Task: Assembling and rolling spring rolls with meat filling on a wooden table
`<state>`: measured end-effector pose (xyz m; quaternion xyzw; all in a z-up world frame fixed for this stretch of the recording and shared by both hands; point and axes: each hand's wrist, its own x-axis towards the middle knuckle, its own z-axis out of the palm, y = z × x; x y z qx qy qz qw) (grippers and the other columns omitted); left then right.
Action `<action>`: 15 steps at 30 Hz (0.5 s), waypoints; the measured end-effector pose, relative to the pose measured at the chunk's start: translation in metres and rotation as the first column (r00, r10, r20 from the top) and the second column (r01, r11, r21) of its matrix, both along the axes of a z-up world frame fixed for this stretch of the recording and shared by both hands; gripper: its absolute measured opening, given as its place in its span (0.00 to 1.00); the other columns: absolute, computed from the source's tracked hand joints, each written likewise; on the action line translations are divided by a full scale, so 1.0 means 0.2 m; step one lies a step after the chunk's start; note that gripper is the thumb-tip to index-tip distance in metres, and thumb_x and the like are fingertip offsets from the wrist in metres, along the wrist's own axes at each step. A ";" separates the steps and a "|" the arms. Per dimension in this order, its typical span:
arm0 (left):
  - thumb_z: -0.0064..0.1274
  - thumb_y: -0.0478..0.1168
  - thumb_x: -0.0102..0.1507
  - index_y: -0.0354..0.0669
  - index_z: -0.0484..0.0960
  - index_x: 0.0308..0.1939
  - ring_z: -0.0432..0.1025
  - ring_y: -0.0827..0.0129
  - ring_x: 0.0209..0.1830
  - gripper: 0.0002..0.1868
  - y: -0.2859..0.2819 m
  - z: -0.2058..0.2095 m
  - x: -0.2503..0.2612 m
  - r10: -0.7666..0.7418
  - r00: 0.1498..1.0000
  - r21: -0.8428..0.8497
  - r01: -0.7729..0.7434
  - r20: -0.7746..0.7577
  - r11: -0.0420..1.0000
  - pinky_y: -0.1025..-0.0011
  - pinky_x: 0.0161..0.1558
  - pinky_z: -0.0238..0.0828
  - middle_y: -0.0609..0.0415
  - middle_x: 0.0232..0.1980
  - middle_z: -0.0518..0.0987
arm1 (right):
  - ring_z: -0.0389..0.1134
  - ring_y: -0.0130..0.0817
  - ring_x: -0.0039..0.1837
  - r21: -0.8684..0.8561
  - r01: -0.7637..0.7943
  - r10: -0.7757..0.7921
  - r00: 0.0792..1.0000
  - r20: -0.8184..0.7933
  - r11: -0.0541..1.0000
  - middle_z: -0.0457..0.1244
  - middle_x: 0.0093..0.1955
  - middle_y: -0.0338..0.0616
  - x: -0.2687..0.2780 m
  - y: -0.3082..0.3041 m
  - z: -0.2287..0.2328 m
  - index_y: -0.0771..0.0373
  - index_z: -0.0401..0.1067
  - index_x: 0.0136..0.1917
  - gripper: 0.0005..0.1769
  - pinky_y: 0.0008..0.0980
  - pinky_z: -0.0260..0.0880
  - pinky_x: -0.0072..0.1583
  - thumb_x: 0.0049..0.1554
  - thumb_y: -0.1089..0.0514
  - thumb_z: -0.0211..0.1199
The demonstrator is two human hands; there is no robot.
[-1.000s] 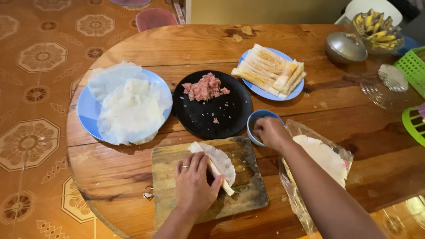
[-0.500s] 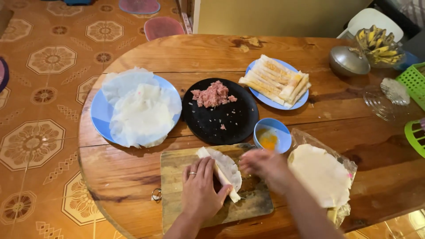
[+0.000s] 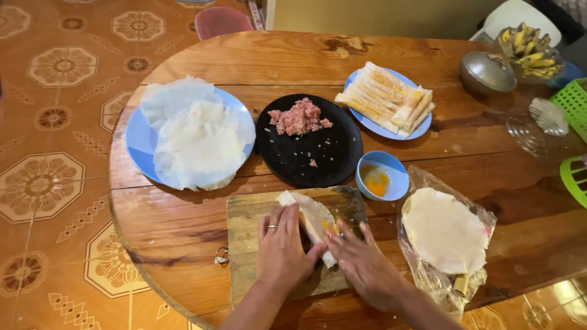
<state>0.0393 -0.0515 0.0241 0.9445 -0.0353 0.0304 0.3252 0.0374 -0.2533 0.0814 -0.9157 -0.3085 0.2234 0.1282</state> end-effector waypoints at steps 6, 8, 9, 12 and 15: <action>0.71 0.59 0.51 0.37 0.64 0.69 0.64 0.55 0.71 0.52 -0.01 -0.02 -0.02 0.032 0.979 -0.030 -0.027 0.201 0.999 0.47 0.70 0.45 0.47 0.67 0.75 | 0.22 0.38 0.86 0.106 -0.124 0.112 0.987 0.112 0.987 0.40 0.86 0.40 0.34 0.22 -0.02 0.55 0.43 0.83 0.32 0.50 0.13 0.78 0.68 0.50 0.29; 0.68 0.60 0.53 0.35 0.63 0.70 0.64 0.55 0.70 0.51 0.00 -0.02 -0.03 0.030 0.973 -0.011 -0.028 0.227 1.000 0.48 0.70 0.47 0.47 0.68 0.74 | 0.22 0.39 0.86 0.137 -0.124 0.111 0.989 0.102 0.983 0.41 0.86 0.40 0.39 0.24 -0.05 0.56 0.45 0.83 0.32 0.51 0.14 0.79 0.67 0.50 0.30; 0.65 0.61 0.56 0.34 0.63 0.71 0.64 0.54 0.70 0.50 0.00 -0.02 -0.03 0.026 0.967 0.001 -0.027 0.252 1.000 0.48 0.70 0.49 0.47 0.69 0.72 | 0.21 0.40 0.86 0.161 -0.122 0.108 0.990 0.091 0.979 0.41 0.86 0.39 0.41 0.25 -0.06 0.58 0.47 0.82 0.32 0.51 0.15 0.79 0.67 0.50 0.30; 0.63 0.60 0.58 0.37 0.61 0.72 0.60 0.56 0.74 0.48 0.00 0.02 -0.02 0.005 0.996 0.003 -0.006 0.090 1.000 0.49 0.73 0.41 0.46 0.71 0.71 | 0.18 0.37 0.85 -0.005 -0.054 0.054 0.998 0.032 0.999 0.31 0.87 0.37 0.23 0.26 0.16 0.50 0.33 0.84 0.33 0.49 0.12 0.80 0.68 0.44 0.22; 0.61 0.63 0.58 0.36 0.60 0.73 0.58 0.52 0.74 0.50 0.01 -0.04 -0.01 0.000 0.994 0.005 -0.001 0.106 1.000 0.48 0.73 0.41 0.45 0.71 0.69 | 0.27 0.40 0.86 0.017 -0.075 0.074 0.995 0.067 0.997 0.36 0.87 0.44 0.05 0.07 0.06 0.56 0.36 0.84 0.34 0.49 0.18 0.80 0.68 0.47 0.29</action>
